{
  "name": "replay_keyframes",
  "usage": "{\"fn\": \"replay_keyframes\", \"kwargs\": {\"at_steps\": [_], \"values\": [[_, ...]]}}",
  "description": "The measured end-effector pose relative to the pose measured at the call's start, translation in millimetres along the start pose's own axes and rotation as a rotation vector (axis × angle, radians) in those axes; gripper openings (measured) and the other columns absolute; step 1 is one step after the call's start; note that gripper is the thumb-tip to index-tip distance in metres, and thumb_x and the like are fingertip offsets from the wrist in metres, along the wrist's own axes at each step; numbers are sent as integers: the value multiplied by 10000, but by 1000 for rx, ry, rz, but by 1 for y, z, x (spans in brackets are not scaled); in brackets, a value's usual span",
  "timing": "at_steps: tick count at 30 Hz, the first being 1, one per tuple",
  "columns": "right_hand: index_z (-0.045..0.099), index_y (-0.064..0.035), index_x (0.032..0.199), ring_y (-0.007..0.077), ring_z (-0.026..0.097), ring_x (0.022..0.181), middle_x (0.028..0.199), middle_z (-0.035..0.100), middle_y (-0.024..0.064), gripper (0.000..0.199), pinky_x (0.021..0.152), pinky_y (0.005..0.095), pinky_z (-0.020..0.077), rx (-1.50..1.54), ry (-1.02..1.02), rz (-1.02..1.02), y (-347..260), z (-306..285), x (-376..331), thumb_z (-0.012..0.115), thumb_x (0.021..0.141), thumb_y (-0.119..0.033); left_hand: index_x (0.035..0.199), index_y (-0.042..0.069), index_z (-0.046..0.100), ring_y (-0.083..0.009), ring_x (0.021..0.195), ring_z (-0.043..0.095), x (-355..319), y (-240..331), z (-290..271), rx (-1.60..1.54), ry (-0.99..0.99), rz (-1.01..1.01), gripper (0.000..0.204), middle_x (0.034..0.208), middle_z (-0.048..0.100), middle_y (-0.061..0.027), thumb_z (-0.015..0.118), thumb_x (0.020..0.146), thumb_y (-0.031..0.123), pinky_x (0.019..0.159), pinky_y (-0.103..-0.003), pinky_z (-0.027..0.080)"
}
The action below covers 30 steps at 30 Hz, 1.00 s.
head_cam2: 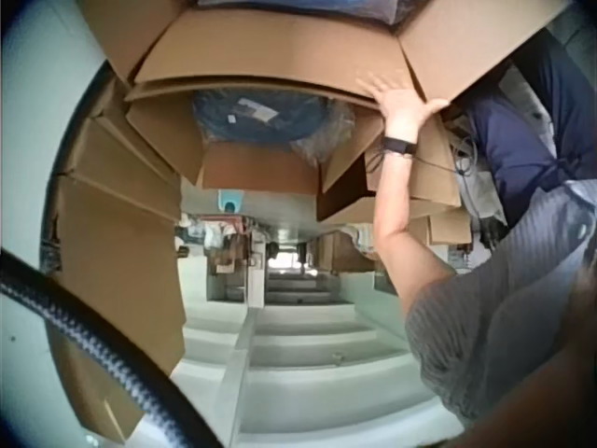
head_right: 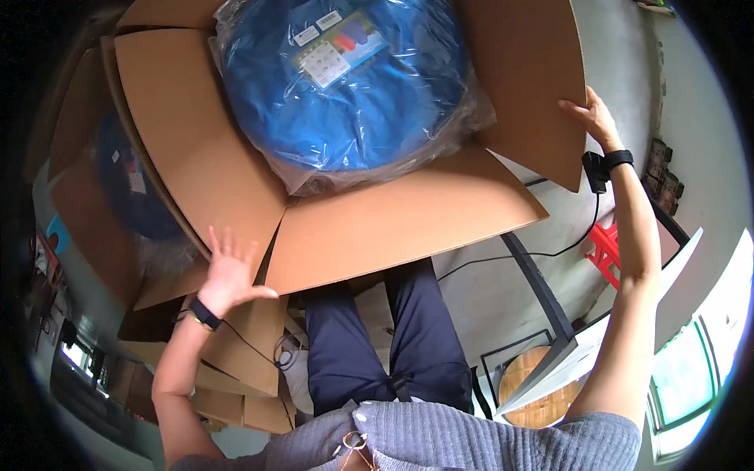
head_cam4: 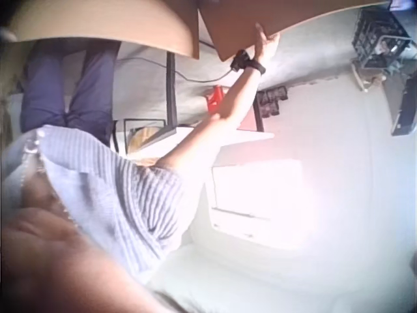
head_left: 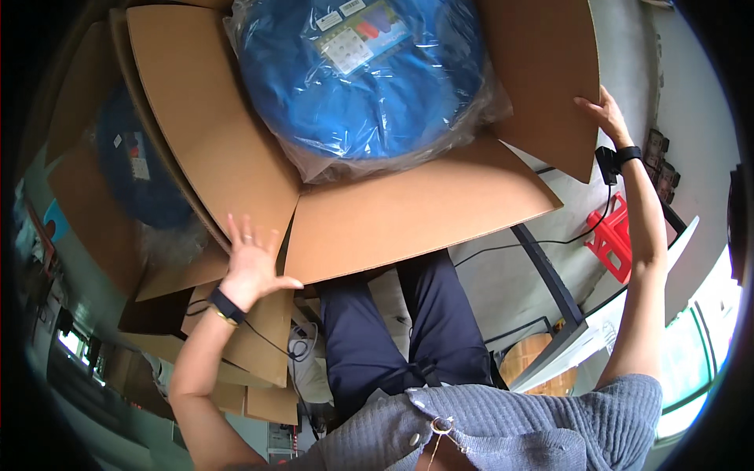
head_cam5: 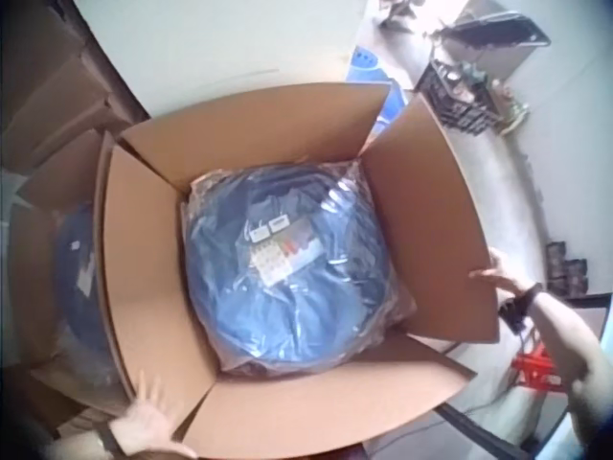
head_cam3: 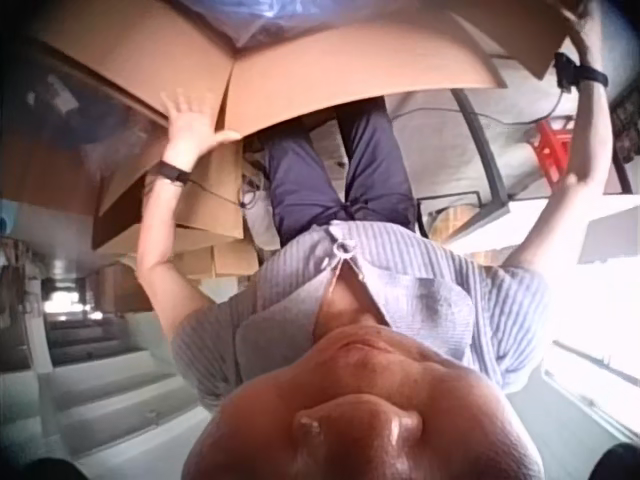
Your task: The person places blue circular items wrapped in plastic into cardboard boxes. They then fold the flaps of the boxes closed and move them aside. The person repeats this process with another box, placing a similar item inside and closing the box.
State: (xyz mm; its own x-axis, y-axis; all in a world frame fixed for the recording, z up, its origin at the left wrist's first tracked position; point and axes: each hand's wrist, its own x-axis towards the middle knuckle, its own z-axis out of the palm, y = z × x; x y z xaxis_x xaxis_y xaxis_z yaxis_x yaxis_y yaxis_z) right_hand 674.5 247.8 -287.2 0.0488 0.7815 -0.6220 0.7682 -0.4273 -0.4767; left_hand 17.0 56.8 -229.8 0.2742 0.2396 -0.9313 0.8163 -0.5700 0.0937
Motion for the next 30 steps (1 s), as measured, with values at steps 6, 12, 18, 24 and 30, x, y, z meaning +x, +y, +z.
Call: {"fn": "replay_keyframes", "kwargs": {"at_steps": [6,12,18,24,30], "values": [[327,-142,1355,244,629,942,1021,645,132,734,814,330,476,-340,213,-71,-49,35,-20,693,757,-361,1216,52,537,-466,1236,354,14,40,33,-240,26,97,907,1244,514,-192,533,626,740,984,-690,-112],[273,-120,1386,289,592,967,1201,524,148,802,861,359,461,-255,200,-100,-59,36,-36,724,734,-246,999,7,647,-437,1113,484,11,37,18,-256,115,165,405,1233,537,-128,675,722,302,979,-732,21],[345,-80,1345,332,345,1268,1342,391,140,778,1070,418,287,-678,263,-673,-113,59,-73,700,655,-26,934,-8,665,-414,1105,510,9,48,56,-392,418,133,361,1168,574,-178,645,728,288,1006,-703,9],[505,-55,1229,362,355,1265,1158,561,159,887,1097,573,33,-985,-582,-445,-86,87,-118,720,549,-582,1022,-21,634,-321,1100,523,10,33,26,-292,60,55,542,1014,637,-145,573,732,434,1043,-647,-84],[443,-51,1287,327,439,1211,1166,562,171,854,1084,572,98,-934,-736,-156,-127,84,-104,659,666,-597,1041,-33,626,-280,1083,528,10,51,44,-143,178,43,704,929,649,-128,499,724,582,1035,-643,-131]]}}
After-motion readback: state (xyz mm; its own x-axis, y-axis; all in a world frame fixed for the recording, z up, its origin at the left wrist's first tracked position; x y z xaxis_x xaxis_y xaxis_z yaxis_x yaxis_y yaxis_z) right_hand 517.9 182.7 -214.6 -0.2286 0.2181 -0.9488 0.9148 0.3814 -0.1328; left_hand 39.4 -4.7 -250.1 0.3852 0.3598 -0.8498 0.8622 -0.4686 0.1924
